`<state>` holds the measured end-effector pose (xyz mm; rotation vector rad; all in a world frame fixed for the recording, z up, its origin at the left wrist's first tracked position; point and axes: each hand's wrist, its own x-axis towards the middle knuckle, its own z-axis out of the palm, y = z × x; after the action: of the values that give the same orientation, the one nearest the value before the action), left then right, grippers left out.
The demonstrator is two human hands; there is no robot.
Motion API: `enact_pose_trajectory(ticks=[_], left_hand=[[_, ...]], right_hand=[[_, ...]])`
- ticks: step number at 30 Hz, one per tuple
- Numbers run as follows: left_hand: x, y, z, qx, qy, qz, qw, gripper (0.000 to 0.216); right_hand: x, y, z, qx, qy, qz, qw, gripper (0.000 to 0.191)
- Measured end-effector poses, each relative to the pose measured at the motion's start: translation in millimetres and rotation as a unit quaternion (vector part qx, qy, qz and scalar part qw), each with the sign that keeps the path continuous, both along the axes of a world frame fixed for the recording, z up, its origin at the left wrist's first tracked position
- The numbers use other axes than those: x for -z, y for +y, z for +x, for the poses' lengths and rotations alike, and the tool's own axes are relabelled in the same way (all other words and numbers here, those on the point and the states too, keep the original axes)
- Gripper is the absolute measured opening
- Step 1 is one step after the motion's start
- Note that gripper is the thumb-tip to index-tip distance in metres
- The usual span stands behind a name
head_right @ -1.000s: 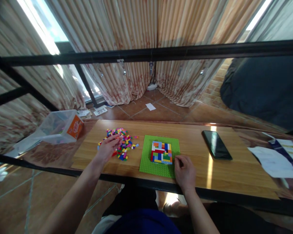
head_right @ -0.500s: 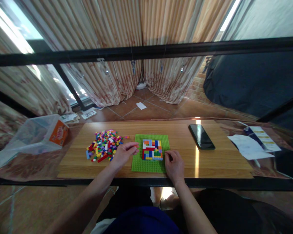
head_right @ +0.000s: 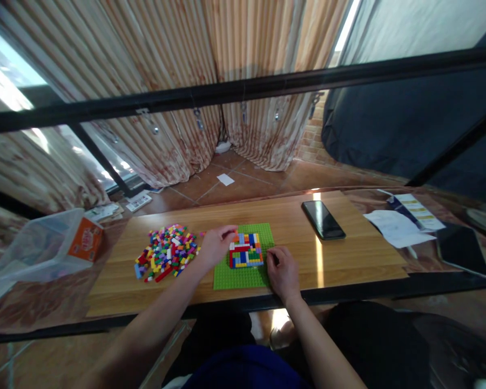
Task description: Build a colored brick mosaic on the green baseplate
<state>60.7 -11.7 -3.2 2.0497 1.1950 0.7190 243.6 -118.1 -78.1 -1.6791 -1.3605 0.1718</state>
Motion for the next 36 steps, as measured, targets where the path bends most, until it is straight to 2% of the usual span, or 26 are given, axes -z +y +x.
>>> enact_pose_trajectory(ticks=[5,9,16,24,28,36], left_hand=[[-1.5,8,25,0.056,0.122,0.069,0.989,0.032],[3.7,7,34,0.061,0.168,0.086,0.980,0.031],[15.8,5,37,0.040,0.171,0.069,0.982,0.031],[12.7,10,40,-0.028,0.122,-0.038,0.991,0.033],[13.6,13,41,-0.028,0.112,-0.060,0.992,0.033],[15.3,14,39,-0.024,0.101,-0.056,0.993,0.031]], right_hand=[[-0.9,1,-1,0.002,0.006,0.001,1.000,0.019],[-1.1,1,-2,0.006,0.006,0.002,1.000,0.018],[-0.7,0,-2,-0.002,0.015,0.003,1.000,0.018],[-0.1,0,-1,-0.002,0.014,-0.001,1.000,0.018],[-0.5,0,-1,-0.003,0.012,0.000,1.000,0.018],[-0.8,0,-1,-0.004,0.015,-0.001,1.000,0.019]])
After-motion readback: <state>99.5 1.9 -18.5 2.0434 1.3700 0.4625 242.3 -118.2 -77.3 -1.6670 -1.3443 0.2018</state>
